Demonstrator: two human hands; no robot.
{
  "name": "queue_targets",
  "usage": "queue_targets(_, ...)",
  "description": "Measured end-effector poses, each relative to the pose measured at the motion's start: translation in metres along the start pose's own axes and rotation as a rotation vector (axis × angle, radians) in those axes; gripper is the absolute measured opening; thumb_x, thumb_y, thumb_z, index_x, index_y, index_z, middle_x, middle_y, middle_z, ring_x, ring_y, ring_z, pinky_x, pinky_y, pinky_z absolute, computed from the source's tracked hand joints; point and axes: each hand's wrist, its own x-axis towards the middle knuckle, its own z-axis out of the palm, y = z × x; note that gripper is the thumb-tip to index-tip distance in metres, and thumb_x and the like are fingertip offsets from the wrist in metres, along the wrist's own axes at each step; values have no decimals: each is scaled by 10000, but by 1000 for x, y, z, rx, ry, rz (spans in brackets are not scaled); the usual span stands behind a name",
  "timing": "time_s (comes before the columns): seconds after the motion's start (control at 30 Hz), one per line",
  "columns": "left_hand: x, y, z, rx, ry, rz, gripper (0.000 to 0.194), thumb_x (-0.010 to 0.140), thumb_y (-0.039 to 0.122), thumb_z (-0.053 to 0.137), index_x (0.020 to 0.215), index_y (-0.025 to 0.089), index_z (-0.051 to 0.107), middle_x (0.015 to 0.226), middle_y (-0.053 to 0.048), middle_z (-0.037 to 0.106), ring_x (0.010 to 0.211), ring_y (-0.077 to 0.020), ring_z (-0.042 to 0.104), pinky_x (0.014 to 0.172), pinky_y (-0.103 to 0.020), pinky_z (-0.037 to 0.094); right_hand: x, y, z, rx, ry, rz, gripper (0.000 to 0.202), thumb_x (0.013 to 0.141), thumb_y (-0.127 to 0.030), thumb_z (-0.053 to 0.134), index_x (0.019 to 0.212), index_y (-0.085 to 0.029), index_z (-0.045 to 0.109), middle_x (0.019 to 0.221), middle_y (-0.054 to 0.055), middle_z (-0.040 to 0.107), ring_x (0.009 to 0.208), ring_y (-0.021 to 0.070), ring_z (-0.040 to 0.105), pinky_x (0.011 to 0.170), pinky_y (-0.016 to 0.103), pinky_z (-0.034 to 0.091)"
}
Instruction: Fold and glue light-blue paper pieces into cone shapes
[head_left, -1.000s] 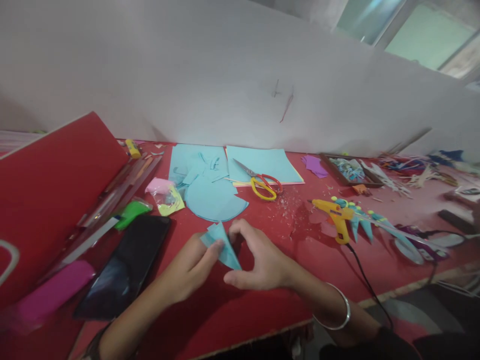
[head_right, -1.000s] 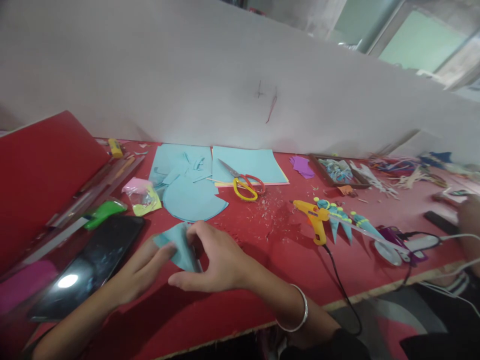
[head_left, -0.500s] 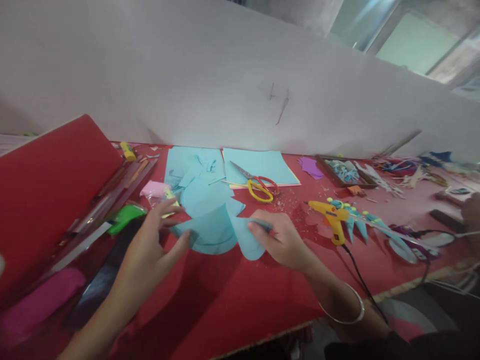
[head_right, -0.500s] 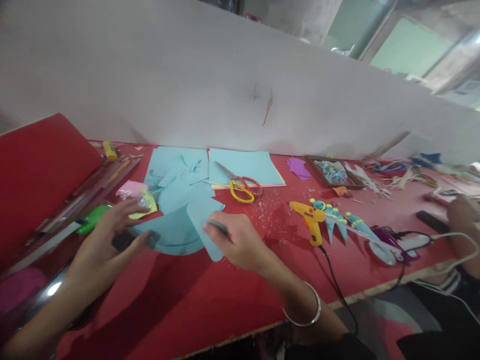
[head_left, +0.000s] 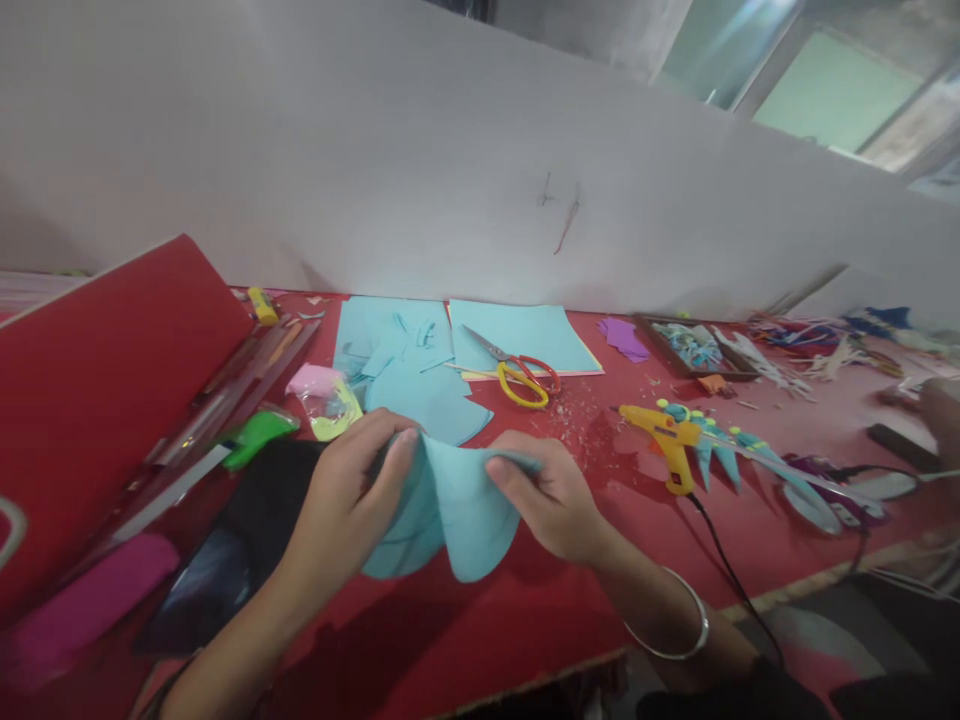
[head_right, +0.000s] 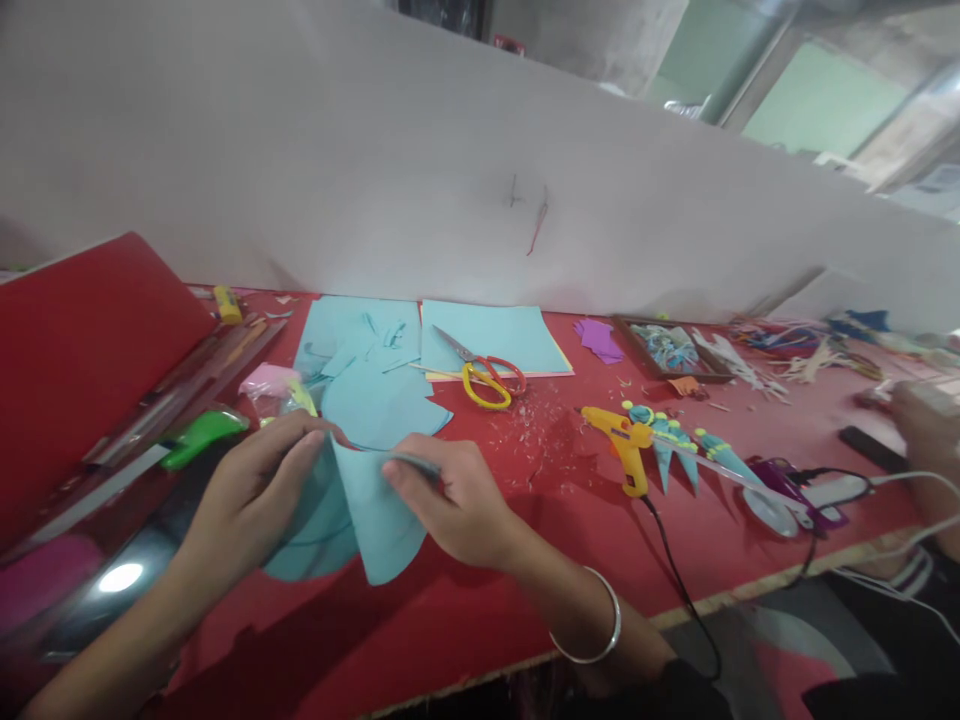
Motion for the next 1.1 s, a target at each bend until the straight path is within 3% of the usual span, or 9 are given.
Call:
queue_targets(0.17, 2, 1, 1, -58, 31, -76, 301, 829, 276, 425, 538, 200, 438, 528, 45, 415, 496, -101, 420, 482, -233, 350, -2, 3, 2, 117, 76, 164, 352, 864, -317, 433, 570, -210, 271, 528, -63, 233, 468, 68, 229, 407, 211, 210)
queue_targets(0.3, 2, 1, 0, -78, 79, -113, 310, 808, 292, 453, 513, 198, 442, 517, 49, 403, 484, -97, 392, 461, -232, 323, -5, 5, 5, 135, 98, 223, 373, 865, -337, 424, 564, -211, 244, 527, -63, 217, 463, 64, 215, 402, 216, 193)
queue_targets(0.6, 2, 0, 2, -24, 134, -153, 313, 784, 308, 475, 496, 198, 423, 495, 54, 388, 471, -98, 361, 467, -235, 318, -11, 12, 10, -164, 138, 168, 377, 878, -306, 422, 573, -200, 225, 508, -69, 191, 452, 52, 208, 415, 202, 193)
queue_targets(0.8, 3, -4, 3, 16, 115, -202, 278, 785, 308, 481, 526, 205, 488, 496, 54, 396, 460, -101, 342, 484, -238, 329, -11, 15, 9, -190, 153, 201, 364, 878, -327, 406, 578, -206, 242, 495, -70, 203, 436, 56, 219, 409, 202, 195)
queue_targets(0.9, 5, -8, 2, 1, 75, -208, 282, 790, 332, 476, 541, 206, 519, 499, 52, 426, 474, -103, 374, 501, -234, 346, -12, 17, 8, -163, 173, 248, 365, 875, -351, 407, 578, -210, 248, 499, -68, 210, 434, 60, 229, 402, 201, 197)
queue_targets(1.1, 3, -21, -9, -100, -138, -304, 227, 724, 411, 567, 671, 194, 611, 580, 33, 555, 555, -120, 487, 532, -219, 393, -12, 20, -2, -116, 263, 258, 387, 867, -394, 411, 562, -208, 261, 506, -57, 239, 456, 70, 248, 411, 203, 216)
